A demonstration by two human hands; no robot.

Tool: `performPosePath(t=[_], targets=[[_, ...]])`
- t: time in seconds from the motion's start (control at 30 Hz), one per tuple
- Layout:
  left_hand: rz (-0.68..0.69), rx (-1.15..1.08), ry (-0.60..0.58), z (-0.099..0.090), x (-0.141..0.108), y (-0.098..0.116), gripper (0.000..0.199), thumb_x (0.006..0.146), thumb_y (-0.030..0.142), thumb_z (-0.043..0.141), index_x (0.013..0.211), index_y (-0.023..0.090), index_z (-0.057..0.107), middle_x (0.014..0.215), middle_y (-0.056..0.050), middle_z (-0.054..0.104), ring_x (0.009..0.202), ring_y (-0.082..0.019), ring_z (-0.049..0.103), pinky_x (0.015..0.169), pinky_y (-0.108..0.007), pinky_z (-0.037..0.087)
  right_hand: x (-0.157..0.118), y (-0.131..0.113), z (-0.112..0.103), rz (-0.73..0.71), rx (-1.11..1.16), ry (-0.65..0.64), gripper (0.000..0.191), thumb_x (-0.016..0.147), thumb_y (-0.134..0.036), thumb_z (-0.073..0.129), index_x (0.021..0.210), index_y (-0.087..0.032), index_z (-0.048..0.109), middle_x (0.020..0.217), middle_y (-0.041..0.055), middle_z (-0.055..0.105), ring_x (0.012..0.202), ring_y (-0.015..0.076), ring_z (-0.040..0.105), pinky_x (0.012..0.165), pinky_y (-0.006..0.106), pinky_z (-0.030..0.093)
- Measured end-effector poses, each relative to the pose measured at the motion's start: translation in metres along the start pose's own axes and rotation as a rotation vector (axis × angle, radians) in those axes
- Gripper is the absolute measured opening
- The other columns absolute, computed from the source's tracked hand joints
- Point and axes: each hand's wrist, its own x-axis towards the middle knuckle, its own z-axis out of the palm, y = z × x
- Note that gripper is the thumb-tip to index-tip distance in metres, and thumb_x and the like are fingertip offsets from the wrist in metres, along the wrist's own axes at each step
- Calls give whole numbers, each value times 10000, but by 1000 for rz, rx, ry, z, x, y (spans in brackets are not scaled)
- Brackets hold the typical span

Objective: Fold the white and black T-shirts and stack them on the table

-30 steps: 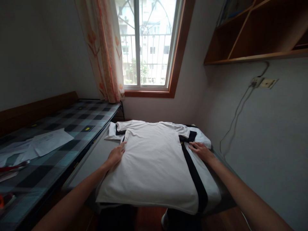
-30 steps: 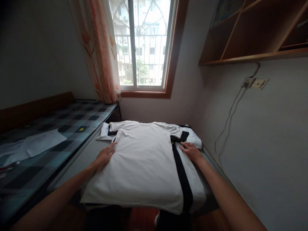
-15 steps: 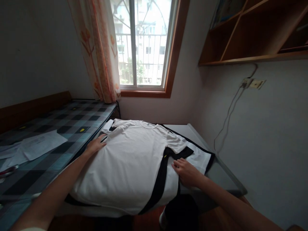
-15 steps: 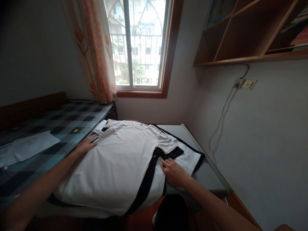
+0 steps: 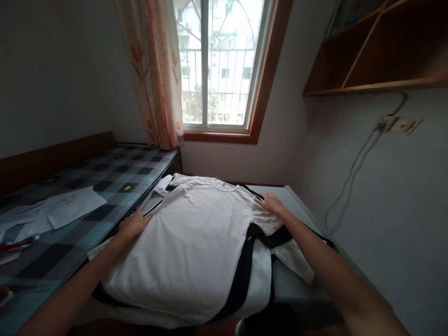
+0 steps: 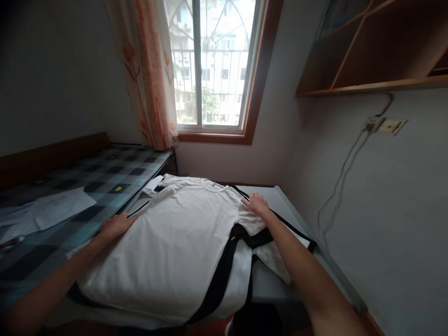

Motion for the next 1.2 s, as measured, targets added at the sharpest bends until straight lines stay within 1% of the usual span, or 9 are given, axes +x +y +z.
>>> performPosePath(t=[0.13,0.27,0.43,0.6,0.7,0.8,0.97,1.1,1.2], targets=[[15,51,9,11,-7,5,618,893,594,240,1092,153,624,1039,-211,688,995,-393,643,771,-464,485,29,3,27,151,9,-38,693,898,-620,298,1310,-107,514,1345,239,471,1219,359,460,965,480,368],[25,70,42,15,-11,6,603,918,564,211,1116,157,608,1011,-204,695,972,-390,652,763,-465,484,47,5,44,166,-7,2,741,860,-687,284,1235,-115,568,1320,241,467,1202,387,446,957,522,344],[23,86,58,13,-14,7,581,915,564,248,1106,156,614,979,-200,702,940,-382,662,754,-453,481,72,4,49,170,73,15,804,797,-762,313,1233,-138,572,1297,224,473,1187,393,450,955,513,339],[30,66,66,17,-12,6,540,933,526,233,1064,168,615,966,-183,705,928,-362,665,748,-422,474,91,-9,51,156,106,17,605,816,-660,443,1127,-163,591,1220,179,559,1147,341,502,922,463,382],[57,75,79,20,-7,8,506,945,499,233,1057,175,604,964,-177,705,944,-343,664,755,-396,471,93,-13,50,107,121,-15,447,866,-550,459,1095,-185,580,1149,150,621,1066,298,572,867,421,422],[80,83,100,22,5,16,484,951,475,243,1081,168,594,985,-181,701,951,-334,662,754,-385,470,88,-6,47,104,117,20,397,892,-506,450,1104,-190,564,1073,153,662,979,291,624,781,379,453],[128,91,102,20,44,61,470,942,478,291,1100,173,611,991,-188,699,962,-332,657,756,-375,472,70,43,39,223,42,72,382,912,-485,432,1080,-176,581,1036,185,674,946,304,652,705,349,464],[215,66,90,14,86,124,437,926,473,353,1101,180,626,1002,-183,698,967,-322,658,771,-368,469,42,92,35,335,-11,84,388,911,-479,433,1052,-160,601,985,187,685,893,306,668,644,339,470],[285,53,92,6,112,170,394,916,444,397,1082,175,633,1033,-181,692,993,-314,648,799,-366,456,13,115,36,365,-41,106,371,914,-465,430,1031,-162,608,941,174,694,868,300,676,633,335,471]])
